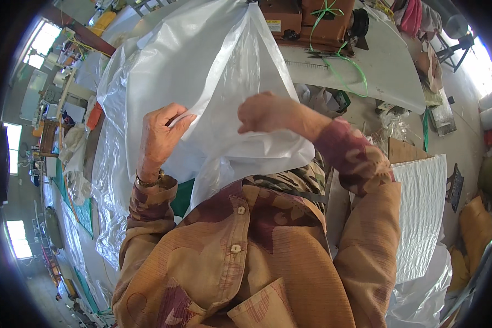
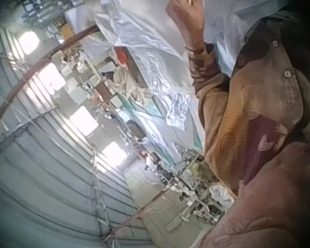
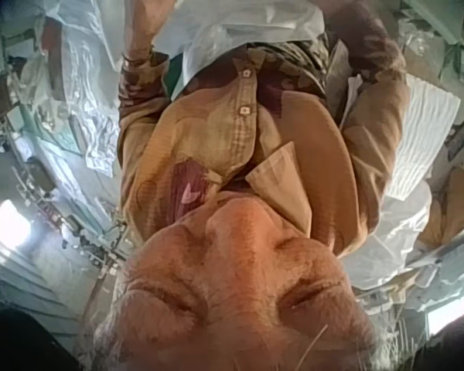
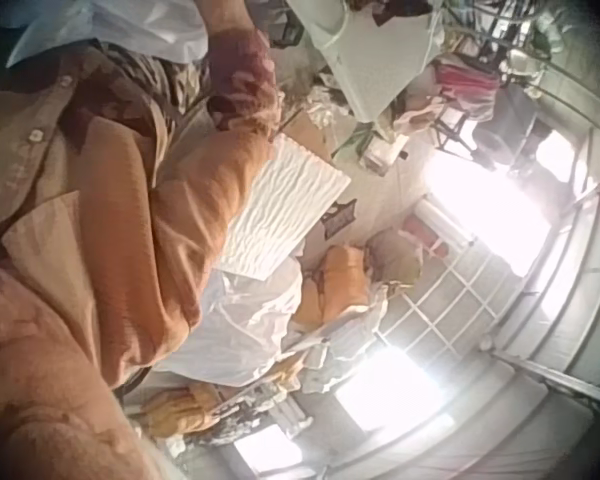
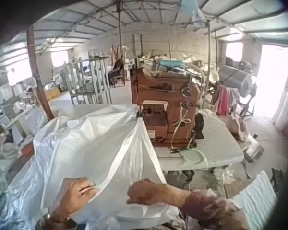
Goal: The person aligns the edges of a large white plastic sheet and sews it using a sewing machine. They repeatedly guide the material under the needle, adjust the fabric's position, and operate the machine to stitch the edges together.
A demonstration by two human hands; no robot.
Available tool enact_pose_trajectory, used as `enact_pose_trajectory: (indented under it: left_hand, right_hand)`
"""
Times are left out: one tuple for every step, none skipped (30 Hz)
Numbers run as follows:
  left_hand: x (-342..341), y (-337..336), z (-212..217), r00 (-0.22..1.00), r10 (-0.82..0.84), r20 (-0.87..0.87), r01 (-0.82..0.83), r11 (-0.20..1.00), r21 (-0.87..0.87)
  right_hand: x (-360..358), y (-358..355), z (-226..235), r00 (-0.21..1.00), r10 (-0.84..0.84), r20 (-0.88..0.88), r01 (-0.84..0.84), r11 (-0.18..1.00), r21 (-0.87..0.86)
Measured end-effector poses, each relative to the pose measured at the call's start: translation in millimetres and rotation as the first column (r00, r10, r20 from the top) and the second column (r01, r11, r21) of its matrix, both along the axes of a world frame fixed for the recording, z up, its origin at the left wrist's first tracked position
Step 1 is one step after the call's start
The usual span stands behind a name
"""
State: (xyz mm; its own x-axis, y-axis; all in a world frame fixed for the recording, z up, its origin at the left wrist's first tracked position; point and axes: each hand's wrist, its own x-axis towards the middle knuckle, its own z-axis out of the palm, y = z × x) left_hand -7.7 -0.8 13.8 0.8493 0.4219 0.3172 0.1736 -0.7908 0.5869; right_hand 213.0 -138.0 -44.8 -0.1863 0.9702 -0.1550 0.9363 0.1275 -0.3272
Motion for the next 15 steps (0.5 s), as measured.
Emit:
enact_pose_trajectory:
  left_hand:
    - [-2,2,-4,1.0,-0.005,0.002,0.005,0.999,-0.053]
    - [-2,3,-7,1.0,-0.009,0.004,0.009,0.998,-0.069]
    - [-3,3,-10,1.0,-0.008,0.004,0.009,0.997,-0.082]
    - [-4,4,-14,1.0,-0.016,0.006,0.017,0.994,-0.105]
    - [-5,3,-17,1.0,-0.014,-0.003,0.014,0.992,-0.129]
    - [-5,1,-21,1.0,-0.011,-0.011,0.009,0.989,-0.151]
    - [-3,-2,-24,1.0,-0.014,-0.017,0.011,0.985,-0.173]
    - [-2,-5,-27,0.999,-0.045,-0.028,0.039,0.98,-0.193]
    - [-1,-8,-30,0.996,-0.076,-0.038,0.066,0.975,-0.211]
    - [0,-12,-32,0.993,-0.107,-0.047,0.094,0.969,-0.229]
    - [2,-16,-36,0.992,-0.117,-0.042,0.103,0.963,-0.249]
    - [4,-18,-40,0.991,-0.126,-0.039,0.111,0.958,-0.265]
    - [5,-20,-43,0.99,-0.136,-0.036,0.121,0.952,-0.282]
    - [7,-22,-46,0.989,-0.148,-0.014,0.134,0.927,-0.351]
    - [7,-24,-49,0.989,-0.145,-0.018,0.128,0.922,-0.365]
  right_hand:
    - [-8,-9,2,1.0,-0.009,-0.025,0.009,1.0,0.011]
    - [-18,-19,6,0.999,-0.017,-0.051,0.018,1.0,0.023]
    - [-28,-28,11,0.997,-0.02,-0.079,0.023,0.999,0.036]
    - [-40,-39,21,0.993,-0.075,-0.09,0.079,0.996,0.049]
    - [-52,-48,34,0.987,-0.119,-0.104,0.126,0.99,0.067]
    - [-63,-56,40,0.98,-0.161,-0.118,0.171,0.981,0.086]
    - [-73,-61,37,0.983,-0.149,-0.105,0.167,0.967,0.192]
    - [-83,-65,32,0.986,-0.138,-0.092,0.159,0.942,0.296]
    - [-90,-67,28,0.989,-0.127,-0.079,0.148,0.905,0.398]
    - [-95,-65,25,0.989,-0.112,-0.094,0.141,0.905,0.402]
    - [-98,-61,26,0.984,-0.125,-0.128,0.168,0.897,0.409]
    - [-101,-57,28,0.976,-0.138,-0.166,0.197,0.887,0.417]
    - [-105,-53,29,0.967,-0.151,-0.203,0.226,0.877,0.423]
    - [-109,-50,28,0.971,-0.143,-0.189,0.212,0.884,0.418]
    - [-114,-49,25,0.974,-0.14,-0.177,0.202,0.889,0.411]
